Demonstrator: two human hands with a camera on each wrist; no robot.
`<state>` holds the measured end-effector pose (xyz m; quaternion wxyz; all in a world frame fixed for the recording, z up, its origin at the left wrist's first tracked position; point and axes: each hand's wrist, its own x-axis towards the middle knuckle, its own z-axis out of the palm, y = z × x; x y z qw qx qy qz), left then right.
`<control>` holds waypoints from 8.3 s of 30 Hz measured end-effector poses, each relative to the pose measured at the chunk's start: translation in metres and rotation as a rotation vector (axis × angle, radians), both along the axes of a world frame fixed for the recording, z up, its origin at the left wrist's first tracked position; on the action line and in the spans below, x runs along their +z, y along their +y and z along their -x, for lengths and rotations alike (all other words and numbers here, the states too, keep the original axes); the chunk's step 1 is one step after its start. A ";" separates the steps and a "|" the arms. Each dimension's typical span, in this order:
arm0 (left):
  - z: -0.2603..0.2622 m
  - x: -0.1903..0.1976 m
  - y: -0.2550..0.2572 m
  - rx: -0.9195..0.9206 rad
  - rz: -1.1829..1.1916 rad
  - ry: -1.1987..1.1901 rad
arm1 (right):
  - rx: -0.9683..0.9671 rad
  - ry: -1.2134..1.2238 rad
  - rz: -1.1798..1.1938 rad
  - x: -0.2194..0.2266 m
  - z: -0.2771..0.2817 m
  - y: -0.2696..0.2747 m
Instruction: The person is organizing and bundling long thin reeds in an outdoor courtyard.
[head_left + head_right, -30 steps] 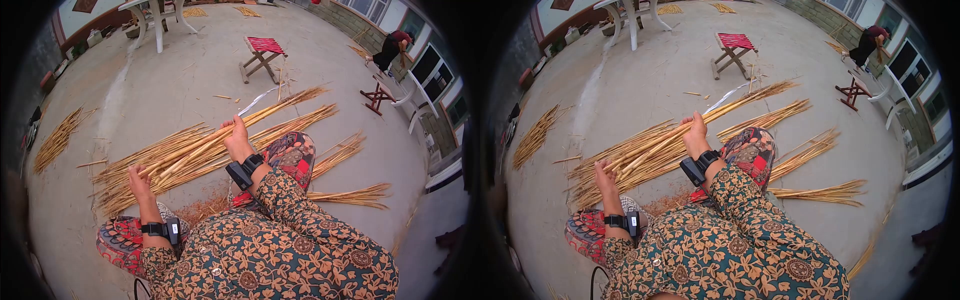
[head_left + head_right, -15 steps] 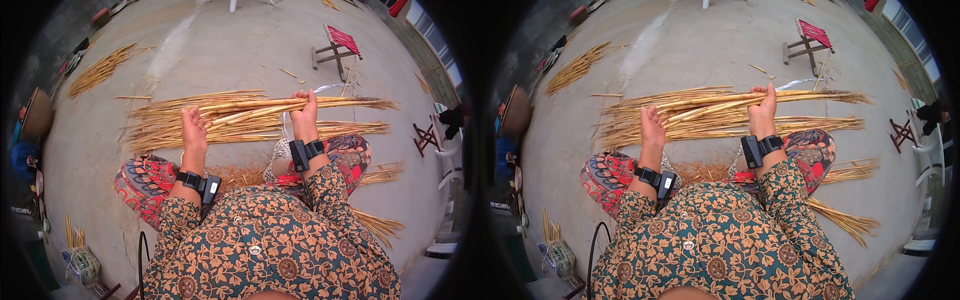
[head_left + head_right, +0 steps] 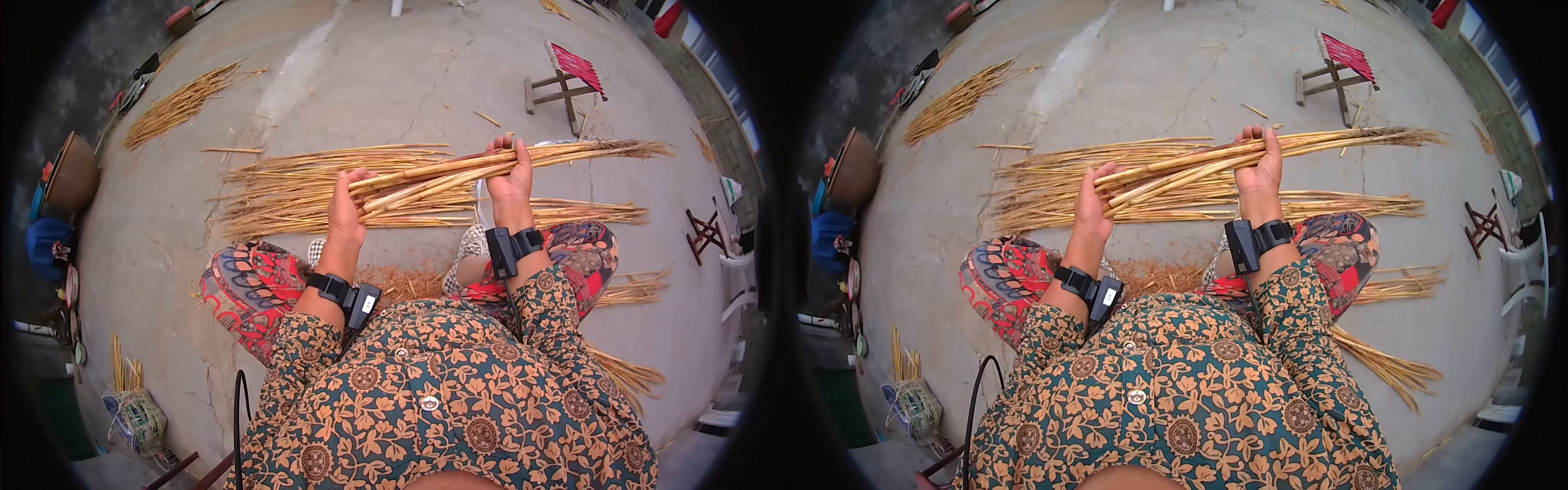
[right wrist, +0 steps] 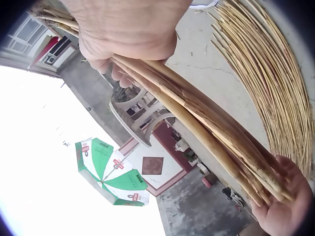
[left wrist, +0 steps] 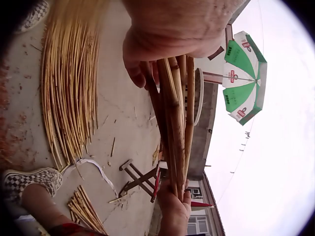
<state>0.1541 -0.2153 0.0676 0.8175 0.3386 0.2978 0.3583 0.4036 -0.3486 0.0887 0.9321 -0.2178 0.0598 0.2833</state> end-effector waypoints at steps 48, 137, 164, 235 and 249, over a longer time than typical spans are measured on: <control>-0.004 0.021 -0.022 0.202 -1.527 0.707 | 0.048 -0.232 -0.030 0.006 0.023 0.012; -0.011 0.019 -0.049 -0.544 -1.402 0.915 | 0.355 0.132 0.108 -0.042 0.133 0.026; -0.009 0.024 -0.049 -0.493 -1.366 0.867 | 0.338 0.031 0.057 -0.017 0.117 0.018; 0.008 0.052 0.004 0.245 0.076 -0.544 | 0.257 -2.144 1.265 0.024 0.098 0.016; 0.008 0.063 -0.005 0.044 -0.047 -0.449 | 0.691 -2.007 1.257 0.041 0.069 0.009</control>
